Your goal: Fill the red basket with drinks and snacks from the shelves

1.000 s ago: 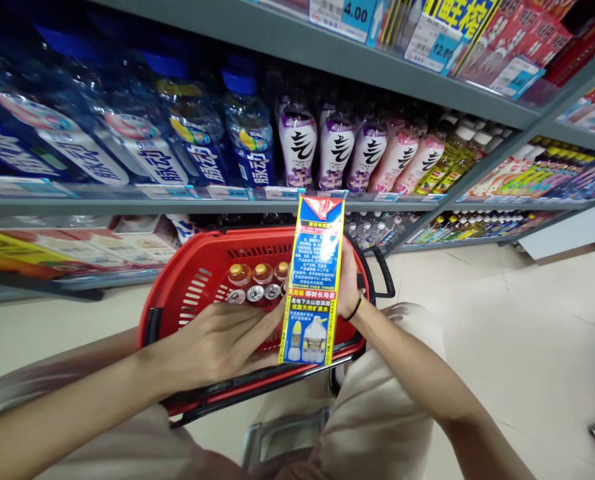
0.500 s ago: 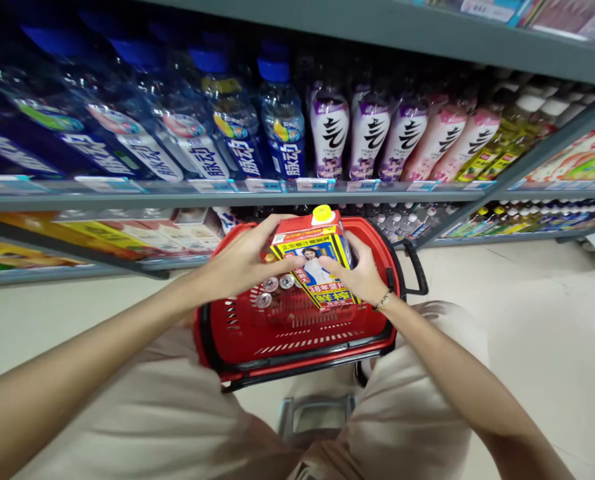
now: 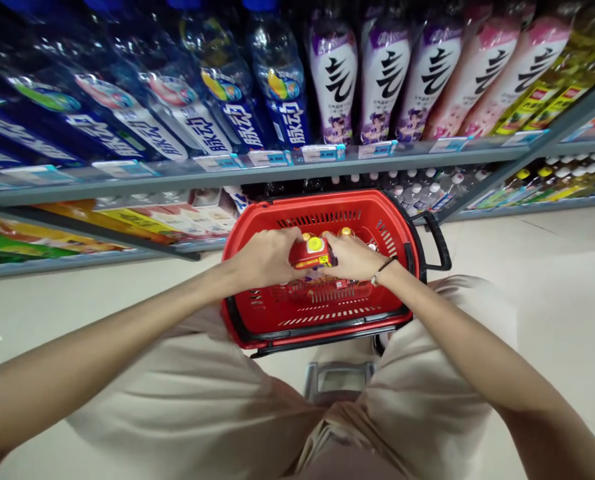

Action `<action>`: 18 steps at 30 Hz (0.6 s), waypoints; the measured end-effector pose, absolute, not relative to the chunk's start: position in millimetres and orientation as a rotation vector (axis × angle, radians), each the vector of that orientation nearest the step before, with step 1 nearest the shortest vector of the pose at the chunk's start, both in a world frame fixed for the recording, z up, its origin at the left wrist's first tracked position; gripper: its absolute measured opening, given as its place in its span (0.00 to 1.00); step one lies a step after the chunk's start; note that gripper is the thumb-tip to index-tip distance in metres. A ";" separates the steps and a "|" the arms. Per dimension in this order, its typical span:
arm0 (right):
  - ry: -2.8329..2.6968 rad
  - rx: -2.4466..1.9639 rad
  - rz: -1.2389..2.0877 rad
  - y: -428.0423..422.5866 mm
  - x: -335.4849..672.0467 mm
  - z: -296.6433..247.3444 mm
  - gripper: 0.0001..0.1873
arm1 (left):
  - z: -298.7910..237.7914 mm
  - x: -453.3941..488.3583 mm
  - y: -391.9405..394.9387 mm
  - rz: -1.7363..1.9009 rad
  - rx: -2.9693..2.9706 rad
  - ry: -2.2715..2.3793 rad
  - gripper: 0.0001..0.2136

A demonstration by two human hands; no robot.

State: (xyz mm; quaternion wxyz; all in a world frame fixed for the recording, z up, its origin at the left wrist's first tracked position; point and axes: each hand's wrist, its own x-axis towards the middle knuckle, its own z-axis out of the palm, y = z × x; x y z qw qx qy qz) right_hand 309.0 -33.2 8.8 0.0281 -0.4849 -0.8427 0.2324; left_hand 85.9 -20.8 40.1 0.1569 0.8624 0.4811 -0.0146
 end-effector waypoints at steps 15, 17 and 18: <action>-2.919 -1.881 0.802 -21.4 317.7 0.1 0.20 | -78.5 102.0 -1.3 -0.739 2.209 1.387 0.23; -2.881 -1.829 0.821 -22.7 316.9 2.9 0.20 | -91.5 106.3 -0.4 -0.803 2.157 1.399 0.21; -2.859 -1.807 0.835 -23.5 316.8 4.5 0.20 | -97.2 107.5 0.3 -0.834 2.120 1.401 0.20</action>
